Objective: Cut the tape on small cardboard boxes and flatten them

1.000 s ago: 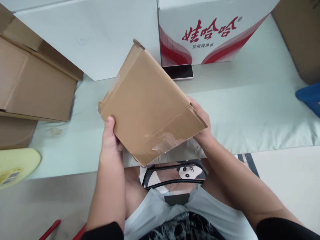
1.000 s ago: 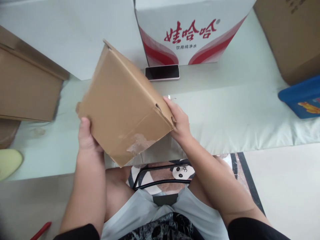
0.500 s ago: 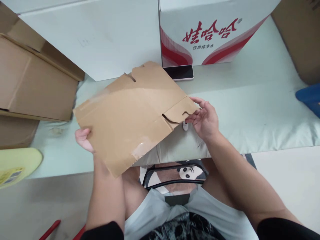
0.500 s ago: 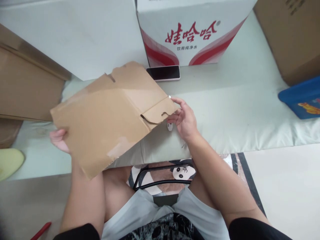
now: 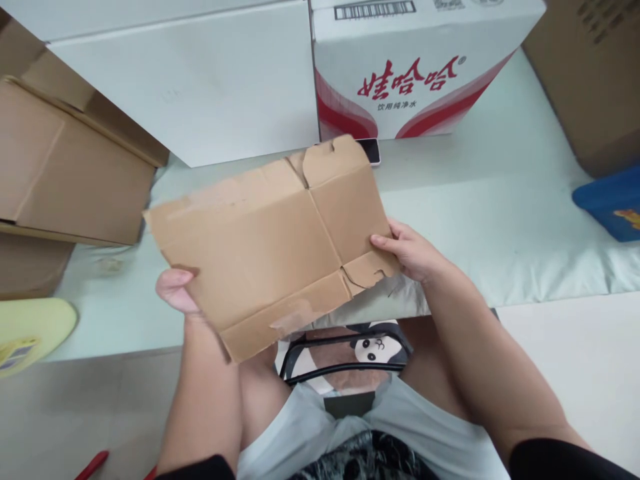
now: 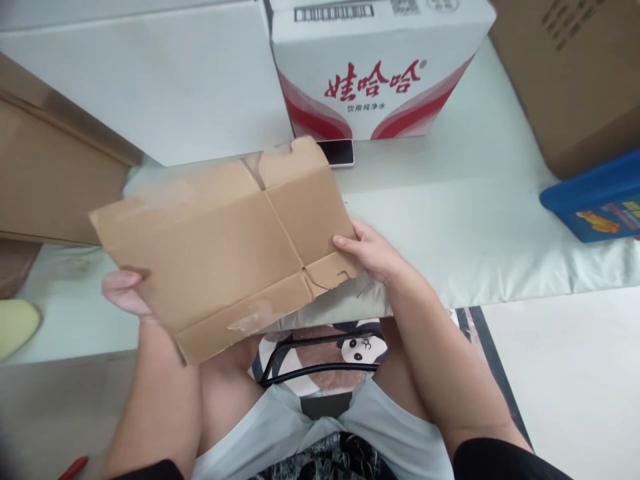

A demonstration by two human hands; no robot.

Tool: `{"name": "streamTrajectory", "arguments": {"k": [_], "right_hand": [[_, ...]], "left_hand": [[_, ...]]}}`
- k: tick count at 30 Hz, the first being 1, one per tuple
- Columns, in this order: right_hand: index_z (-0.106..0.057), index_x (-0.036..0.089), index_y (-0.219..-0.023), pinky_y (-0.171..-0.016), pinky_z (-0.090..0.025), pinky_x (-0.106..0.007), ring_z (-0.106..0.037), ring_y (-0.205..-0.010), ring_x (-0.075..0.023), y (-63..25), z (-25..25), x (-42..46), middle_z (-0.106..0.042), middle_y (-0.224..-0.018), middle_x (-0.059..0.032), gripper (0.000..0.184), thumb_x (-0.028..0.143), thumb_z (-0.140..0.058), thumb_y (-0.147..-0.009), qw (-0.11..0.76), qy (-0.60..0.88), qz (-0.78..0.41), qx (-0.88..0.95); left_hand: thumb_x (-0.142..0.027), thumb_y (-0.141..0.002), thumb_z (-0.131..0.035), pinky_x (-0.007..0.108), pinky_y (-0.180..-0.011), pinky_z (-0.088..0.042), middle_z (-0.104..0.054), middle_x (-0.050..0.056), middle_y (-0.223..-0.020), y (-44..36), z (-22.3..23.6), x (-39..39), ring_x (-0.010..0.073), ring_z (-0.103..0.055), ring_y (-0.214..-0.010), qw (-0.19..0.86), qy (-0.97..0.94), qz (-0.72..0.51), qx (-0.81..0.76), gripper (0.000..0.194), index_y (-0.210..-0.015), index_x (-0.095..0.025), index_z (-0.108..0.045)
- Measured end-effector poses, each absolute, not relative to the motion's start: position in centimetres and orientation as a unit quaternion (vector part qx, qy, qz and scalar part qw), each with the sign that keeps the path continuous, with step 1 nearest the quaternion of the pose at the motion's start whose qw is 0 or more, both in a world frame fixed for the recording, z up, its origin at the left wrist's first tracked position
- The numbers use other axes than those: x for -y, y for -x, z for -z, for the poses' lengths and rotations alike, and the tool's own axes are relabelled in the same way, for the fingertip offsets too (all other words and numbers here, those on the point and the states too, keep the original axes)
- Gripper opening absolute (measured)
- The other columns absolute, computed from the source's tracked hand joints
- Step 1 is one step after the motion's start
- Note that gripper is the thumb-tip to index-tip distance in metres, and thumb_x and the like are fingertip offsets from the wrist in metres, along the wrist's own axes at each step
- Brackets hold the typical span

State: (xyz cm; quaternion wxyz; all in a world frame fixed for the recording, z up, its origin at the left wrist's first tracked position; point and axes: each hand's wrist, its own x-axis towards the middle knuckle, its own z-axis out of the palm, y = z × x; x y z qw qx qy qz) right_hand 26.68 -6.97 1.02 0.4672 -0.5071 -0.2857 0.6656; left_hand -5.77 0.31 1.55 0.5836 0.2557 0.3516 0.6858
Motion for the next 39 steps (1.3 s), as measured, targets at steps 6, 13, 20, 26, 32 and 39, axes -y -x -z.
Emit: {"name": "streamTrajectory", "arguments": {"k": [6, 13, 20, 26, 32, 39], "right_hand": [[-0.062, 0.028, -0.113, -0.088, -0.061, -0.040, -0.071, -0.109, -0.0269, -27.7, -1.1, 7.0, -0.075, -0.113, -0.0055, 0.057, 0.057, -0.081, -0.068, 0.589, 0.520, -0.538, 0.305], [-0.059, 0.030, -0.111, -0.102, -0.056, -0.049, -0.068, -0.117, -0.0227, -31.7, -1.7, 5.9, -0.069, -0.123, -0.0050, 0.035, 0.048, -0.064, -0.081, 0.786, 0.477, -0.269, 0.287], [-0.058, 0.029, -0.104, -0.093, -0.057, -0.053, -0.065, -0.124, -0.0246, -35.7, -2.4, 7.3, -0.065, -0.127, -0.0071, 0.027, 0.040, -0.054, -0.079, 0.787, 0.544, -0.032, 0.291], [-0.057, 0.033, -0.105, -0.093, -0.056, -0.060, -0.062, -0.130, -0.0280, -36.0, -3.0, 7.6, -0.064, -0.132, -0.0052, 0.035, 0.039, -0.062, -0.071, 0.779, 0.526, -0.074, 0.334], [-0.058, 0.042, -0.103, -0.093, -0.054, -0.064, -0.057, -0.135, -0.0280, -39.7, -5.9, 10.6, -0.062, -0.138, -0.0018, 0.036, 0.047, -0.058, -0.068, 0.716, 0.623, 0.034, 0.313], [-0.043, 0.044, -0.133, -0.117, -0.043, -0.049, -0.046, -0.146, -0.0155, -45.3, -6.6, 10.3, -0.041, -0.159, 0.0003, 0.045, 0.034, -0.031, -0.091, 0.667, 0.708, 0.093, 0.212]], "left_hand": [[-0.050, -0.085, -0.046, 0.036, -0.092, -0.051, -0.074, 0.000, -0.089, 3.2, -2.3, -0.1, 0.0229, -0.067, -0.102, 0.614, -0.240, -0.693, -0.292, 0.035, -0.098, -0.027, -0.069], [-0.054, -0.086, -0.039, 0.028, -0.054, -0.046, -0.042, -0.001, -0.056, 1.0, -4.0, 0.4, 0.0120, -0.045, -0.051, 0.737, -0.119, -0.584, -0.320, 0.040, -0.066, -0.021, -0.050], [-0.051, -0.096, -0.030, 0.029, -0.045, -0.029, -0.004, -0.004, -0.053, -0.6, -3.7, 0.6, 0.0116, -0.019, -0.044, 0.769, -0.163, -0.527, -0.324, 0.056, -0.054, -0.020, -0.009], [-0.042, -0.098, -0.020, 0.029, -0.046, -0.025, 0.000, -0.004, -0.053, -1.7, -3.5, -0.1, 0.0116, -0.016, -0.043, 0.798, -0.147, -0.510, -0.284, 0.051, -0.053, -0.020, -0.008], [-0.039, -0.096, -0.025, 0.030, -0.046, -0.024, -0.001, -0.004, -0.053, -1.6, -4.1, 0.3, 0.0112, -0.019, -0.040, 0.815, -0.124, -0.500, -0.267, 0.050, -0.053, -0.021, -0.009], [-0.042, -0.096, -0.028, 0.030, -0.045, -0.023, -0.001, -0.004, -0.054, -1.2, -4.4, 0.3, 0.0109, -0.020, -0.039, 0.814, -0.108, -0.501, -0.274, 0.052, -0.052, -0.021, -0.009]]}}
